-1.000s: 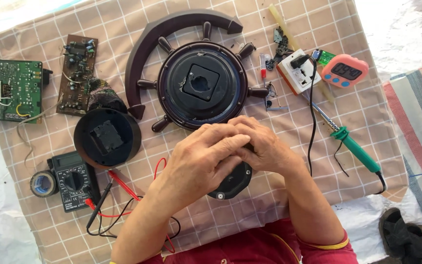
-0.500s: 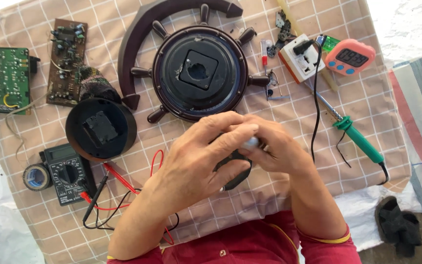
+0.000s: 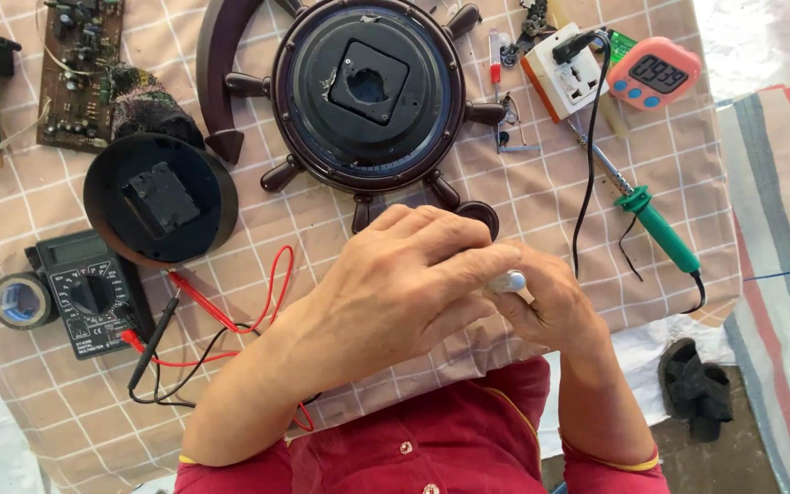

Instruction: Testing and inspecting the electrical components of a ship-wheel-style clock using a multimeter and screwdriver on a workbench.

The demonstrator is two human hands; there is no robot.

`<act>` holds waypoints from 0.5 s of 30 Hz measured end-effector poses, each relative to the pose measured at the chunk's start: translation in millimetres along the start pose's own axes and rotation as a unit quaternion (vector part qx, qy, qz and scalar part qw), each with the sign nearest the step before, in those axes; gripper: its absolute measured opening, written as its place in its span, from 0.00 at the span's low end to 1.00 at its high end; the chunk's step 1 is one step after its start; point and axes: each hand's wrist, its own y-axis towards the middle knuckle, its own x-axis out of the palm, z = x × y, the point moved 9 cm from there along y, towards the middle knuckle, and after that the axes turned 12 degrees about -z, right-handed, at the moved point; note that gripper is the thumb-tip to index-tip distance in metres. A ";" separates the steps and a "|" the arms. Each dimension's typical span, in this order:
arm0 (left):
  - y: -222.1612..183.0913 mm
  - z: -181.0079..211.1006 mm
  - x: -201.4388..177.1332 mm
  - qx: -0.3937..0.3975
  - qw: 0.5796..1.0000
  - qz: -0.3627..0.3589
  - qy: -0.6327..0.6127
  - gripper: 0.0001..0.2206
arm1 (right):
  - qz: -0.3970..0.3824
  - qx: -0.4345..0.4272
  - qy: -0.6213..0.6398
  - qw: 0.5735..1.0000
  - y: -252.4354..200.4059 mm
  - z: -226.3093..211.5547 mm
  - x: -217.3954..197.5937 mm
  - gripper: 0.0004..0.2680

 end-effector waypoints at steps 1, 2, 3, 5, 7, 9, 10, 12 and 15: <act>1.0 0.0 1.0 0.000 1.000 0.002 0.000 0.13 | -0.001 0.000 -0.001 1.000 -1.2 3.1 1.4 0.08; 1.9 0.5 3.1 0.004 1.000 -0.001 -0.003 0.13 | 0.013 0.000 -0.012 1.000 -3.5 5.7 0.8 0.08; 3.1 0.7 5.4 0.007 1.000 -0.005 -0.006 0.13 | 0.028 -0.001 -0.023 0.999 -5.9 8.6 0.0 0.07; 3.8 1.4 6.8 0.007 1.000 0.001 -0.004 0.13 | 0.032 -0.011 -0.028 0.999 -6.7 11.0 1.3 0.07; 4.7 1.4 8.1 0.006 1.000 0.005 -0.002 0.14 | 0.036 -0.021 -0.032 0.999 -7.8 11.5 2.3 0.07; 5.2 1.7 8.4 0.010 1.000 0.012 0.002 0.12 | 0.042 -0.019 -0.046 0.998 -8.5 11.6 2.5 0.08; 5.4 1.8 8.8 0.009 1.000 0.011 0.000 0.12 | 0.042 -0.018 -0.045 0.998 -7.8 10.6 2.2 0.08; 6.2 1.8 10.6 0.004 1.000 0.003 0.010 0.12 | 0.041 -0.031 -0.036 0.998 -6.5 5.9 1.4 0.08; 6.0 2.7 10.9 0.000 1.000 0.020 0.020 0.11 | 0.040 -0.041 -0.046 0.997 -8.4 6.2 4.1 0.09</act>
